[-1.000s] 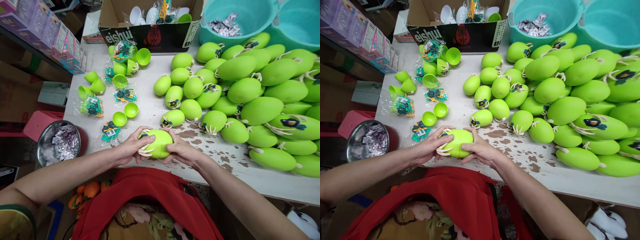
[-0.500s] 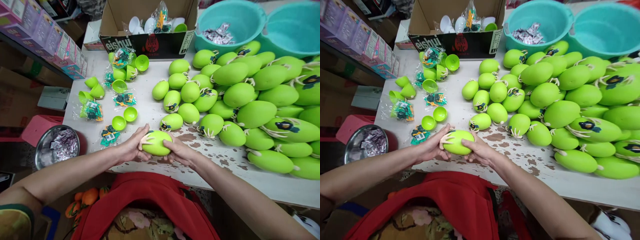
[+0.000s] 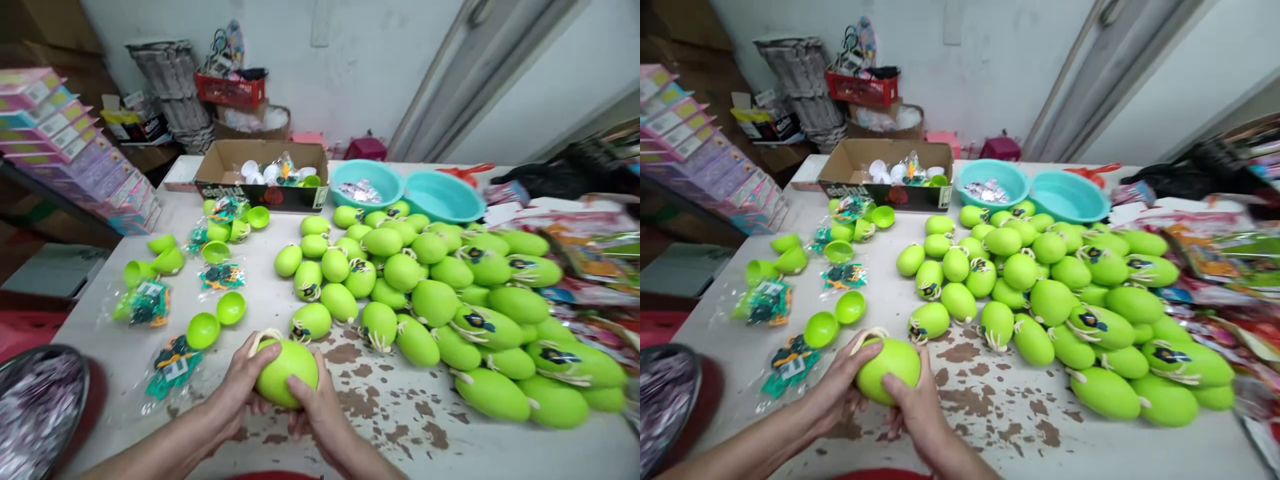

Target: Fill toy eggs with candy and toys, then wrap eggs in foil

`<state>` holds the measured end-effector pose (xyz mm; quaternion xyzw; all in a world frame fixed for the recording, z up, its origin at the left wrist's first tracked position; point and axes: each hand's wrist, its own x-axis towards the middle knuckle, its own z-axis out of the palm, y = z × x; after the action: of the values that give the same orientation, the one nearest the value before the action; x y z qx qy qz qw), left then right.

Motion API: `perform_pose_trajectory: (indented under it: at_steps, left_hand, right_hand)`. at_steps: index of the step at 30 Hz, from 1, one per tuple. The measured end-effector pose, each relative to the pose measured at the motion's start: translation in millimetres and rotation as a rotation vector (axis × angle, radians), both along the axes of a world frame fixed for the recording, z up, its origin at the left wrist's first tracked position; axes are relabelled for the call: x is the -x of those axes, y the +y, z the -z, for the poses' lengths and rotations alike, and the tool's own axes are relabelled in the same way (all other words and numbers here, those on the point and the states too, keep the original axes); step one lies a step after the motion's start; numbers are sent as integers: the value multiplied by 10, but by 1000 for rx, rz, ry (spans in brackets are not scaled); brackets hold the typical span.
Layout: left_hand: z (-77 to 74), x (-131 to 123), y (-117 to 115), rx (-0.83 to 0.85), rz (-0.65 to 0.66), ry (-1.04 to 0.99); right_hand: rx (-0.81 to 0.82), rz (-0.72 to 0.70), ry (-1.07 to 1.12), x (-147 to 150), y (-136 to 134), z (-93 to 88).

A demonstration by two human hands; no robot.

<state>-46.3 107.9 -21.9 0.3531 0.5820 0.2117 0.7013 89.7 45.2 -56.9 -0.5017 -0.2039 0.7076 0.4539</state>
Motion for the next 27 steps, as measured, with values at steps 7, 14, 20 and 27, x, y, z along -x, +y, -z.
perform_pose_trajectory:
  at_steps: [7, 14, 20, 27]
  left_hand:
    - [-135, -281, 391, -259, 370, -112]
    - [339, -344, 559, -533, 62, 192]
    - [920, 334, 213, -440, 139, 422]
    - [812, 655, 1113, -673, 90, 701]
  right_hand:
    - [-149, 155, 89, -322, 95, 10]
    - [-298, 399, -907, -1175, 1189, 172]
    - [-365, 406, -1615, -1713, 2050, 398]
    - [-293, 312, -1622, -1858, 2141, 433]
